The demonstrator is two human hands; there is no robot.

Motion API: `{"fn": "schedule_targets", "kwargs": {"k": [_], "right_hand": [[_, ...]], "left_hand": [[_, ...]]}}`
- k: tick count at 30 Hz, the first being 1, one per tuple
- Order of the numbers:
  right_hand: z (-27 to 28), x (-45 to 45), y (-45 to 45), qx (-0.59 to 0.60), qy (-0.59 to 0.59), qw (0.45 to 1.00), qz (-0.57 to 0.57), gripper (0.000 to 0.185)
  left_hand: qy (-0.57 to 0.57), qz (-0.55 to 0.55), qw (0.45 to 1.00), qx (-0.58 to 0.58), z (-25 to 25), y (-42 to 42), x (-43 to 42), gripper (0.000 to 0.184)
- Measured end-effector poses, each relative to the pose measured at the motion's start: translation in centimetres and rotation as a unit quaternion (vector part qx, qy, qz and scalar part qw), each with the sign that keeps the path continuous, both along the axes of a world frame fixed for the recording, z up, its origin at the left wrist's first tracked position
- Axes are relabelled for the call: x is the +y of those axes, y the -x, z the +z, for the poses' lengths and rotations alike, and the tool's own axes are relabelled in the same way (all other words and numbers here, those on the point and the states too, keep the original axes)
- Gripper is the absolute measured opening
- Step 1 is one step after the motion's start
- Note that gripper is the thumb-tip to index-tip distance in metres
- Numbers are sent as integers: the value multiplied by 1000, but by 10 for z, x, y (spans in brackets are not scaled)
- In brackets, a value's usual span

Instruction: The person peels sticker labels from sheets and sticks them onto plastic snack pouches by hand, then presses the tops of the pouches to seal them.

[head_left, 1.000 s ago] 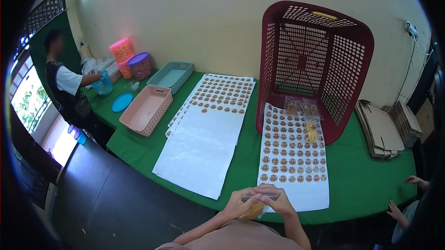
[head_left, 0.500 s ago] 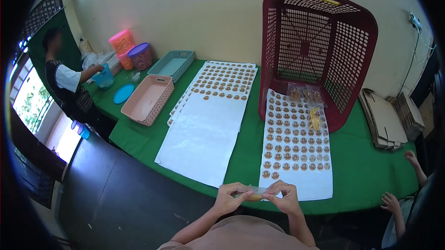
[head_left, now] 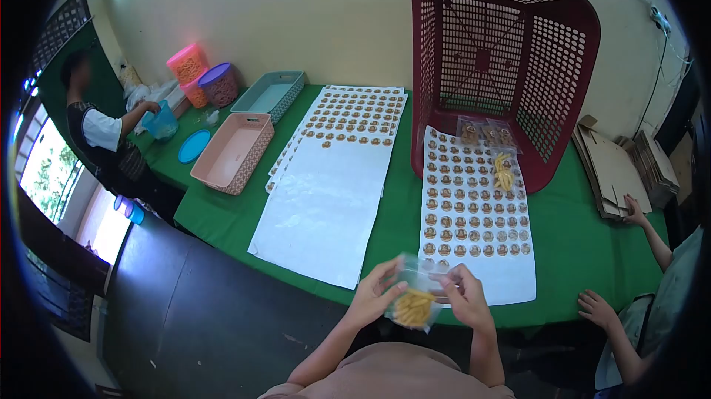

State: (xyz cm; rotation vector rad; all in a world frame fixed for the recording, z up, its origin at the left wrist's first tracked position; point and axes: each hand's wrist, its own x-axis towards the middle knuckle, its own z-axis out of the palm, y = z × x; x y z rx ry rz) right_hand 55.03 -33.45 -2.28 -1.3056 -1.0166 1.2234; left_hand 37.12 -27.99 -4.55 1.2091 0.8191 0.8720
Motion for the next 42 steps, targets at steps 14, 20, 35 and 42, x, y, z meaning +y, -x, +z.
{"fn": "schedule_targets", "kwargs": {"k": [14,20,35,42], "right_hand": [[5,21,13,-92,-164,980,-62,21],[-22,25,19,-9,-84,995,-44,28],[-36,7,20,-60,-53,992,-92,18],[-35,-2,15,2,-30,996,-87,18]], "left_hand": [[111,-77,987,-90,14,-19,4,36],[45,-66,993,-83,5,-19,3,35],[41,-32,997,-55,-11,-26,-16,31],[73,-73,993,-56,-11,-25,-23,32]]}}
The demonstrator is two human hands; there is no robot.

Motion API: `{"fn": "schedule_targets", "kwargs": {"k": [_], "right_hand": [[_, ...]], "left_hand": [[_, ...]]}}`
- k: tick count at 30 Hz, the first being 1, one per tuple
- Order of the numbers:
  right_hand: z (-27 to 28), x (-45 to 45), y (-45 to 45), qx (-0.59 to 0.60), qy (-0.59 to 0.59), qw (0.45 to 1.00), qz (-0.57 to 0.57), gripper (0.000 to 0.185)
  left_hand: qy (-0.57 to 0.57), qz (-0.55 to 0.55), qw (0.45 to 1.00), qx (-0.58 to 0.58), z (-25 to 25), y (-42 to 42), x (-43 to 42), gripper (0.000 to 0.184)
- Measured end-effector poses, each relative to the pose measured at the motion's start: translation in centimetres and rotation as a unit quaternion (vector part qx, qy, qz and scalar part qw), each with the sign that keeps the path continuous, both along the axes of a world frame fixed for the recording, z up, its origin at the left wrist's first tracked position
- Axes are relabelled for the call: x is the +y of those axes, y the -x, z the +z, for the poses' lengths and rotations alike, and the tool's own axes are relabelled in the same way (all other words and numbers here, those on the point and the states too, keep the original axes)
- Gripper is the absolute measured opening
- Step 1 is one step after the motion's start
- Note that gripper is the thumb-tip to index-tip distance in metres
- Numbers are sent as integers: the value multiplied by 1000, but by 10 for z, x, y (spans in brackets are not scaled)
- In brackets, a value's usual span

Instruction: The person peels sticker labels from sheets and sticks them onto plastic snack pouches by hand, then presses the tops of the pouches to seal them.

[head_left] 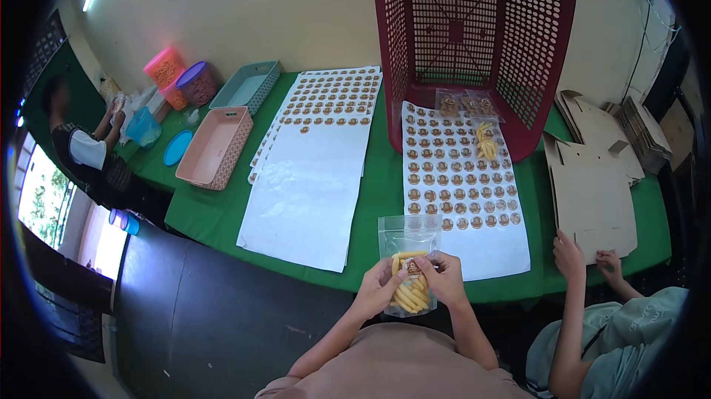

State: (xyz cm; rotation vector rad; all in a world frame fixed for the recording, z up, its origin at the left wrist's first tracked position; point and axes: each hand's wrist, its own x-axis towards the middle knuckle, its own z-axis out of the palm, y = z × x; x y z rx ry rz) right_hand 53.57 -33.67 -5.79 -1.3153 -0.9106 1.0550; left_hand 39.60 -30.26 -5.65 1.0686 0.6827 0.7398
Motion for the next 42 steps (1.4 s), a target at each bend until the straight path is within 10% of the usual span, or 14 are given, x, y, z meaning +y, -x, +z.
{"fn": "schedule_targets", "kwargs": {"k": [6,21,30,35,42], "right_hand": [[-10,-3,5,0,-11,1000,24,20],[12,-2,17,-57,34,978,197,27],[8,14,63,80,-52,989,110,22],[9,15,107,-87,-125,988,3,7],[14,6,135,105,-52,992,43,13]], "left_hand": [[-99,99,979,146,1,2,8,27],[-49,139,987,57,6,26,39,20],[-111,90,988,57,6,59,23,19],[-123,94,985,74,3,103,25,19],[-34,107,993,-23,9,143,36,23]]}}
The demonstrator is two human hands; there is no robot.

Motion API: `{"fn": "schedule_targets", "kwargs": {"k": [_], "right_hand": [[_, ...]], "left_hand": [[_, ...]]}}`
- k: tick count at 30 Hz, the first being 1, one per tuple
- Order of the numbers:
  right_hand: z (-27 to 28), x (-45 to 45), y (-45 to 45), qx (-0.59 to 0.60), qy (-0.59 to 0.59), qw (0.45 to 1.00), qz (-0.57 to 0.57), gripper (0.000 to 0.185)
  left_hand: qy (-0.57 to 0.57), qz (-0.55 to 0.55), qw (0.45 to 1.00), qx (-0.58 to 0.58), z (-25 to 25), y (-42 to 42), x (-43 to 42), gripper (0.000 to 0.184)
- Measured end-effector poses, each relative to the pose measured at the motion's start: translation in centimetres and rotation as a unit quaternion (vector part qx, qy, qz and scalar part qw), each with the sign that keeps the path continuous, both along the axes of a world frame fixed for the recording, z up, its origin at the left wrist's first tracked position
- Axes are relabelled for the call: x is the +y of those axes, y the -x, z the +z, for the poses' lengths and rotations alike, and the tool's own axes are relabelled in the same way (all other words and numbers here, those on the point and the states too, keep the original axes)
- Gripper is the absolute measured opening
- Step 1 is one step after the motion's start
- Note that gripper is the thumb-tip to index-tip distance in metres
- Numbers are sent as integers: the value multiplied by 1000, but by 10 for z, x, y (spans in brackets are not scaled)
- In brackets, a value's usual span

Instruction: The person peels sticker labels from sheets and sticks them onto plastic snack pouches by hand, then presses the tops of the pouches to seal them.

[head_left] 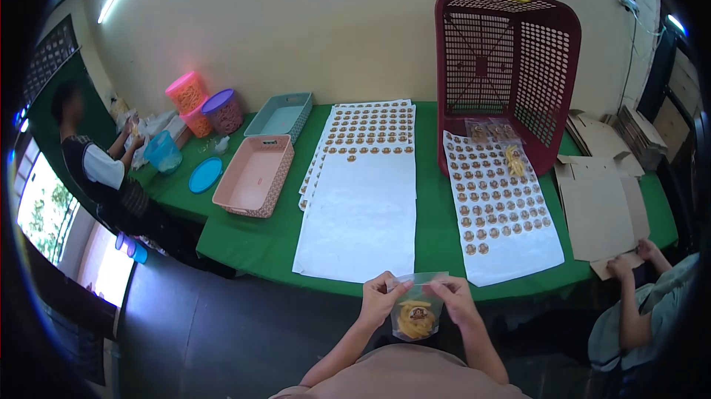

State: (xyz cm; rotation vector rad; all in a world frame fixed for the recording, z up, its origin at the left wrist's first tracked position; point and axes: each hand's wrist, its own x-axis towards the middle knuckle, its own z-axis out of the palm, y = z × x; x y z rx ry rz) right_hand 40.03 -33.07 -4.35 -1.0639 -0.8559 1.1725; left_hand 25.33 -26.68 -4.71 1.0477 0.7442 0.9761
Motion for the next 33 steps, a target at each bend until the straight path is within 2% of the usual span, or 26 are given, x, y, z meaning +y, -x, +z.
{"fn": "schedule_targets", "kwargs": {"k": [1,3,5,7,8,10,13,14,15,16,17,19,21,23,24,25,27,28,29,31,32,33], "right_hand": [[6,-2,1,-5,-3,1000,15,15],[3,-8,0,-19,4,1000,18,16],[6,-9,3,-38,12,999,20,19],[15,-12,8,32,45,998,-30,20],[11,-13,10,32,44,998,-35,20],[1,-14,13,-51,2,997,-50,21],[5,-16,22,-58,18,994,-90,22],[-1,-16,22,-121,17,986,-118,21],[-1,-15,24,-122,16,985,-124,21],[0,-13,25,-115,11,979,-169,21],[1,-12,25,-106,7,971,-214,21],[-2,-16,30,-115,5,971,-208,23],[3,-18,44,-116,-44,986,-110,27],[12,-18,48,-241,-114,961,-74,30],[14,-19,44,-221,-108,968,-52,28],[15,-20,40,-223,-106,967,-56,28],[15,-20,30,-227,4,940,-256,31],[14,-20,24,-227,6,938,-260,31],[15,-20,18,-153,-6,962,-228,34],[15,-18,4,-1,-32,987,-159,44],[12,-17,-1,11,-18,990,-141,31],[8,-17,-9,11,-15,990,-142,31]], "left_hand": [[-4,-6,1000,2,-3,6,4,23],[-64,-86,992,69,-5,16,11,19],[-52,-110,991,51,4,18,12,17],[-36,-131,990,33,6,22,13,18],[-53,-130,988,59,2,24,13,19],[-80,-135,984,80,-4,25,16,20],[-39,-175,980,89,-6,21,19,21],[-144,-75,980,115,-2,15,11,26],[-246,28,959,138,1,13,5,33],[-302,-12,932,199,-1,21,7,51],[-304,-16,932,195,1,20,4,51],[-403,-85,892,189,8,16,-6,56],[-422,-72,888,170,2,4,-10,60],[-306,-42,949,63,-15,-4,-9,57],[-89,-51,995,14,-11,-5,-12,46],[-89,-55,994,12,-8,-6,-10,46],[-57,-89,994,7,-2,-5,-2,34],[-87,-129,986,62,-1,-3,1,29],[-86,-134,985,61,-1,-5,3,29],[-91,-198,962,163,-4,-12,3,29],[-90,-202,962,162,-6,-18,2,29],[-77,-176,973,129,-9,-25,0,24]]}}
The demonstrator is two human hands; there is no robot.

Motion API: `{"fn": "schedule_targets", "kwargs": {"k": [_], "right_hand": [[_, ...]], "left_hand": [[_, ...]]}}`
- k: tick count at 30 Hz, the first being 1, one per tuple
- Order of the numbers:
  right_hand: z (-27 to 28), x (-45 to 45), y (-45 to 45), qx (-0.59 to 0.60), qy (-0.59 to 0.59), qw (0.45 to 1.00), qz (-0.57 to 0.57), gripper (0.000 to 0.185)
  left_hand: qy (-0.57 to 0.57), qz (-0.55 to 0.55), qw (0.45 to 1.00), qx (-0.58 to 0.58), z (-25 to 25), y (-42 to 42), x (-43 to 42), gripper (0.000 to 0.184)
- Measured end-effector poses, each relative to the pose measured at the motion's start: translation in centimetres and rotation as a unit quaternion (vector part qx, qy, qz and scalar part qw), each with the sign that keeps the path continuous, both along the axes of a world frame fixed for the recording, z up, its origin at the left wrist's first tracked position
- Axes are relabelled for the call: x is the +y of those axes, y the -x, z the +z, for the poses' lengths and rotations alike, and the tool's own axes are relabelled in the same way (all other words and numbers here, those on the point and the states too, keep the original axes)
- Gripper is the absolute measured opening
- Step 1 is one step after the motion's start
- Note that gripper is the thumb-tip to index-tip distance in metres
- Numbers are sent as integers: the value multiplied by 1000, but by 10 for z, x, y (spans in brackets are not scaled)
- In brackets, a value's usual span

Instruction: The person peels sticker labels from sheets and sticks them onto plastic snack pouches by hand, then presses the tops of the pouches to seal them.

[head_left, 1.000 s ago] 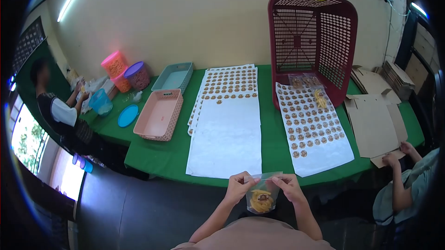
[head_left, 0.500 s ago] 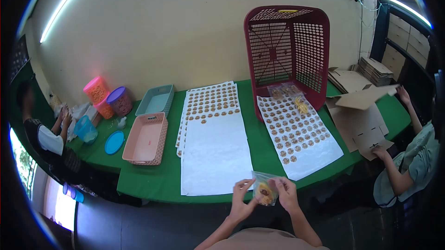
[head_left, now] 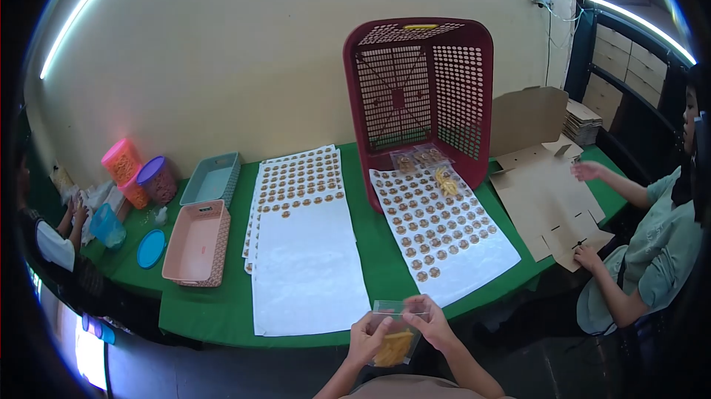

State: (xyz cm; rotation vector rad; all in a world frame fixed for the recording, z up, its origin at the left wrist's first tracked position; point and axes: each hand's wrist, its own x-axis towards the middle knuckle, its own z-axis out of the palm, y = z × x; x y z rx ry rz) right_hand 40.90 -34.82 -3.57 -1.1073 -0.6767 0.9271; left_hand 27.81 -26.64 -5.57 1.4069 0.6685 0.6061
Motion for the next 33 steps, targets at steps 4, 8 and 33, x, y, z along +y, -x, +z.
{"fn": "schedule_targets", "kwargs": {"k": [4,8,33], "right_hand": [[-15,12,-41,14,87,994,64,18],[-26,27,-92,16,22,989,143,33],[-60,137,-266,-123,124,977,127,25]], "left_hand": [[42,58,994,-87,-4,-32,5,18],[141,149,970,-128,-9,-75,21,17],[44,243,967,61,-53,-267,74,23]]}}
